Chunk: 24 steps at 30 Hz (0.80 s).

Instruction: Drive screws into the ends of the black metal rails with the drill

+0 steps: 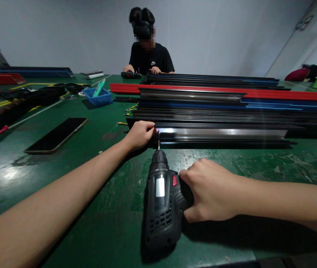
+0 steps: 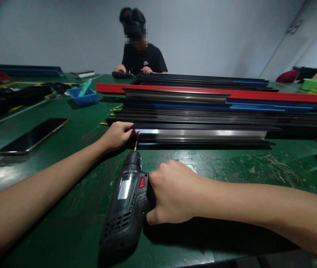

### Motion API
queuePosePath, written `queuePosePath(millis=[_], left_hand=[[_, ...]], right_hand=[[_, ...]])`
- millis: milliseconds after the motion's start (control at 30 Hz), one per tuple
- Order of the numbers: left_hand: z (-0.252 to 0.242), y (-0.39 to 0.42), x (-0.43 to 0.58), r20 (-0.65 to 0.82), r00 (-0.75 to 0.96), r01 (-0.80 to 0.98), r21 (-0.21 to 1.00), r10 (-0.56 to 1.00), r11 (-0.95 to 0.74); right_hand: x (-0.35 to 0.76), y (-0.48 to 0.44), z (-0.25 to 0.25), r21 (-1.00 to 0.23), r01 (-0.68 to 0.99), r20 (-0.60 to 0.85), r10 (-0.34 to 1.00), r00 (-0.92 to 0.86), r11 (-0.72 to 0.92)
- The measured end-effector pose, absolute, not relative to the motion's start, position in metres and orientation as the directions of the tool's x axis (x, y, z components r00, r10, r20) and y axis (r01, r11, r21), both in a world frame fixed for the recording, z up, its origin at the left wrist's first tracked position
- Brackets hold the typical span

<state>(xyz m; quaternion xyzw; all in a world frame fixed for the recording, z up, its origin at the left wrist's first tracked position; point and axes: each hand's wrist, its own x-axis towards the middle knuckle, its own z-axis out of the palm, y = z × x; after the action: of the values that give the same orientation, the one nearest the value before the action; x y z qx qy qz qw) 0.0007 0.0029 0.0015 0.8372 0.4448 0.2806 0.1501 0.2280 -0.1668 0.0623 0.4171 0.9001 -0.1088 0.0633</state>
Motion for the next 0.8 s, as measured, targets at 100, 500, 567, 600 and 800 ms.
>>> queuePosePath(millis=[100, 500, 567, 600, 800], left_hand=[[0.0008, 0.0037, 0.0006, 0.342, 0.449, 0.660, 0.496, 0.826, -0.564], [0.0006, 0.0034, 0.0011, 0.342, 0.450, 0.658, 0.497, 0.825, -0.566], [0.0007, 0.0034, 0.0013, 0.341, 0.450, 0.660, 0.495, 0.825, -0.565], [0.0008, 0.0034, 0.0013, 0.340, 0.451, 0.661, 0.494, 0.825, -0.565], [0.0023, 0.0023, 0.0009, 0.334, 0.458, 0.657, 0.496, 0.824, -0.567]], right_hand=[[0.2276, -0.1670, 0.0629, -0.138, 0.768, -0.210, 0.739, -0.640, 0.626], [0.2270, -0.1668, 0.0649, -0.132, 0.765, -0.214, 0.735, -0.643, 0.631], [0.2271, -0.1670, 0.0653, -0.135, 0.765, -0.218, 0.734, -0.643, 0.630], [0.2271, -0.1672, 0.0656, -0.134, 0.767, -0.221, 0.736, -0.640, 0.628], [0.2271, -0.1676, 0.0665, -0.145, 0.771, -0.216, 0.740, -0.637, 0.620]])
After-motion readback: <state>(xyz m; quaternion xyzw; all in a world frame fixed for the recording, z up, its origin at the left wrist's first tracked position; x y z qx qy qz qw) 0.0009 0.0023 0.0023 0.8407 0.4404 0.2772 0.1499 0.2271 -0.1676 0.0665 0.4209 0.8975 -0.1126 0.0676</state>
